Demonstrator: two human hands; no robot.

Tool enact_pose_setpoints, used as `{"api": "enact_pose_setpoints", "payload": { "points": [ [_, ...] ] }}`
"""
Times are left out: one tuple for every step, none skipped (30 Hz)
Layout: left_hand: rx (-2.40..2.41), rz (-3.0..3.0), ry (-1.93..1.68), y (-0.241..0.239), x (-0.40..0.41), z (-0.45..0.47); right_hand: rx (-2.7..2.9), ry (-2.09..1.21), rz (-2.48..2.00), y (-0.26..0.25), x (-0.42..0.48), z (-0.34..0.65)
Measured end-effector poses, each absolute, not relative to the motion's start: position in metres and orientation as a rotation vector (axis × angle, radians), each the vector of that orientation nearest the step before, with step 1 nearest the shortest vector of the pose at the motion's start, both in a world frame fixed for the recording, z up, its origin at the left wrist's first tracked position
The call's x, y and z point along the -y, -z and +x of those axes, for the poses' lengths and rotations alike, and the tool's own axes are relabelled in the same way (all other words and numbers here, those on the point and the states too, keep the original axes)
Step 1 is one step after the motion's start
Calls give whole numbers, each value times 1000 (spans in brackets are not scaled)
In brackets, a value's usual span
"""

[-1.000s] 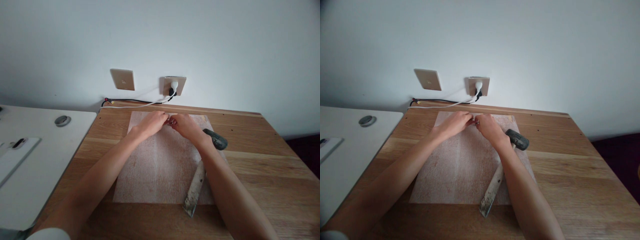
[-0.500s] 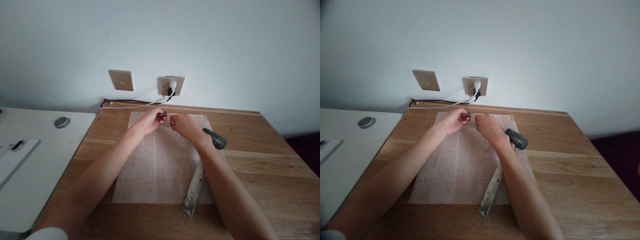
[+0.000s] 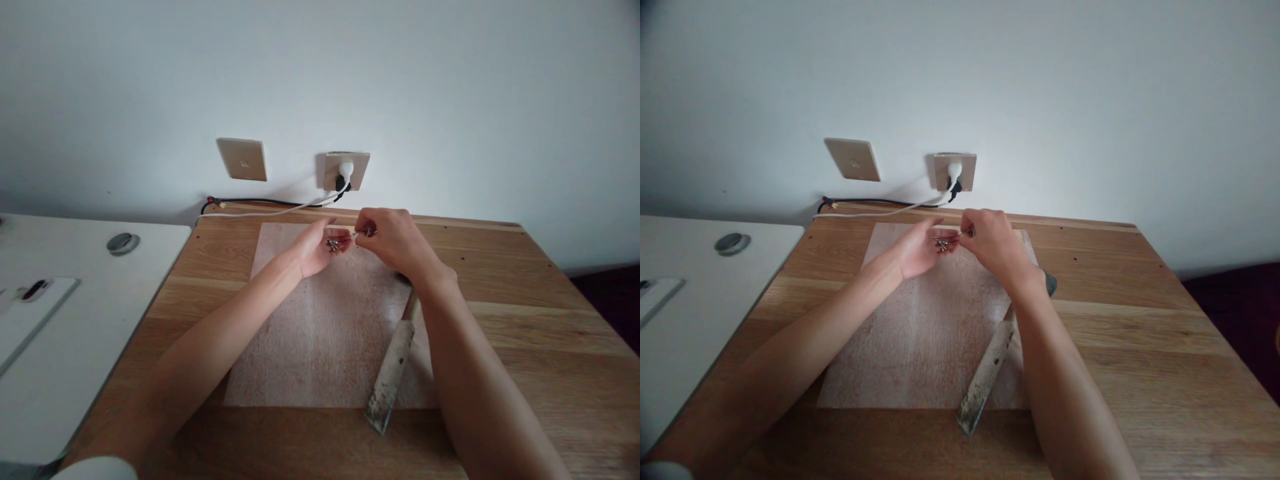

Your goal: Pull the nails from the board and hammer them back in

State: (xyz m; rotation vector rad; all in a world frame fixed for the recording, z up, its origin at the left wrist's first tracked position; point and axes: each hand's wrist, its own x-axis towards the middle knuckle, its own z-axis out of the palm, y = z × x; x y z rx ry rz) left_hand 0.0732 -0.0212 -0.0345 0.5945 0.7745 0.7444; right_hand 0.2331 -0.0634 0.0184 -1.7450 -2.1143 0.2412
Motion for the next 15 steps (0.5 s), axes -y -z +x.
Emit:
{"api": "enact_pose_setpoints", "payload": {
  "points": [
    [-754, 605, -731, 34, 23, 75, 2112, -261, -1720, -23, 65, 231],
    [-734, 616, -720, 34, 25, 76, 2117, -289, -1695, -26, 67, 228],
    [-718, 629, -715, 34, 27, 78, 2131, -327, -1670, -28, 68, 225],
    [-706, 644, -720, 34, 29, 79, 2150, -364, -1646, -30, 69, 222],
    [-701, 662, -732, 34, 31, 81, 2170, -392, -1626, -31, 70, 220],
    [-703, 679, -747, 33, 32, 82, 2189, -404, -1610, -31, 70, 218],
    [-706, 692, -764, 31, 33, 83, 2207, -402, -1594, -31, 70, 217],
    [-712, 697, -780, 30, 34, 84, 2219, -379, -1576, -31, 70, 217],
    [-715, 698, -795, 28, 34, 83, 2221, -340, -1555, -32, 70, 218],
    [-713, 697, -812, 25, 33, 82, 2205, -289, -1531, -33, 71, 219],
    [-709, 697, -823, 22, 32, 80, 2178, -237, -1507, -35, 71, 220],
    [-702, 693, -830, 18, 29, 77, 2137, -183, -1484, -37, 72, 222],
    [-692, 683, -834, 13, 27, 73, 2088, -132, -1466, -40, 74, 223],
    [-680, 665, -837, 9, 23, 68, 2037, -87, -1449, -43, 75, 224],
    [-663, 641, -842, 5, 21, 63, 1989, -54, -1434, -46, 77, 225]
  ]
}}
